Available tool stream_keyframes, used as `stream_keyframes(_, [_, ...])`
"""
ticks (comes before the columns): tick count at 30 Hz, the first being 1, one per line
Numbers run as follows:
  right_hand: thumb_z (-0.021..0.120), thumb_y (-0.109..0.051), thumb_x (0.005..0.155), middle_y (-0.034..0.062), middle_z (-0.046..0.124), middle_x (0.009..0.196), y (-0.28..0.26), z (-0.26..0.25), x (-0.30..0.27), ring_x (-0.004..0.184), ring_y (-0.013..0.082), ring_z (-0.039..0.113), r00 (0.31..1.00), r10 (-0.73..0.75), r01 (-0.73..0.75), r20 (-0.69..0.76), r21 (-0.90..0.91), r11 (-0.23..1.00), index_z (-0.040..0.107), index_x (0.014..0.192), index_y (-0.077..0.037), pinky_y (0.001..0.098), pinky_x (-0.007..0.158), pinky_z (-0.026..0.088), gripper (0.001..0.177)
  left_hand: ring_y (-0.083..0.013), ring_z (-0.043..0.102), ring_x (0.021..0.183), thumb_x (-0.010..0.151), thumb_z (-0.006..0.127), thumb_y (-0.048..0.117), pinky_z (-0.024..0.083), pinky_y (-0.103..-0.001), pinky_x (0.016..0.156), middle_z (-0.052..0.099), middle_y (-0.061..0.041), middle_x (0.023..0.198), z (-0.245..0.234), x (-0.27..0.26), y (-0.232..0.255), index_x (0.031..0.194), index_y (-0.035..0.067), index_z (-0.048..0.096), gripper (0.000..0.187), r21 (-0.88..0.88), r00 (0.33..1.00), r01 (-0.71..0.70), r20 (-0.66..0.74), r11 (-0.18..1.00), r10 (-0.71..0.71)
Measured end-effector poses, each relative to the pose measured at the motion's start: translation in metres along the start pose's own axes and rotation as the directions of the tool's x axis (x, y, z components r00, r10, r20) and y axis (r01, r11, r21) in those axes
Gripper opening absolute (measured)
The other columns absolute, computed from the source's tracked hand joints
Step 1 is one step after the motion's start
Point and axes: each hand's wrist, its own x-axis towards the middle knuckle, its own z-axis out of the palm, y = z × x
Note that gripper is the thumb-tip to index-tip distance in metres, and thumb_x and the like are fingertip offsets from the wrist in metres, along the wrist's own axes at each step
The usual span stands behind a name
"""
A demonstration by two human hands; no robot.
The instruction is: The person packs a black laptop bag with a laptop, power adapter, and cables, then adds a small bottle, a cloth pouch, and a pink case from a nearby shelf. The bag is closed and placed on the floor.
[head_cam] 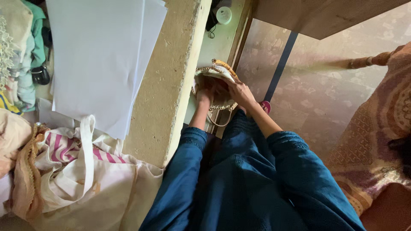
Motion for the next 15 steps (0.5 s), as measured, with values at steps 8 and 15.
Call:
stream_keyframes(8, [0.059, -0.007, 0.098, 0.0266, 0.063, 0.134, 0.014, -0.015, 0.007, 0.111, 0.0469, 0.066, 0.995, -0.040, 0.054, -0.095, 0.151, 0.987, 0.063, 0.139, -0.016, 0.0479, 0.089, 0.057, 0.042, -0.0348, 0.020, 0.147, 0.101, 0.045, 0.037, 0.025, -0.054, 0.116, 0.032, -0.008, 0.161, 0.005, 0.020, 0.011, 0.154, 0.021, 0.040, 0.056, 0.093, 0.955, 0.098, -0.287, 0.991, -0.068])
stream_keyframes(15, [0.059, -0.009, 0.100, 0.0238, 0.069, 0.121, 0.017, 0.003, 0.009, 0.106, 0.0439, 0.070, 0.999, 0.041, -0.036, -0.025, 0.159, 0.987, 0.064, 0.140, -0.020, 0.0485, 0.090, 0.056, 0.042, -0.0282, 0.035, 0.143, 0.101, 0.054, 0.037, 0.034, -0.054, 0.114, 0.045, -0.001, 0.156, -0.008, 0.029, 0.005, 0.148, 0.019, 0.056, 0.050, 0.404, 0.974, -0.136, -0.110, 0.905, 0.196])
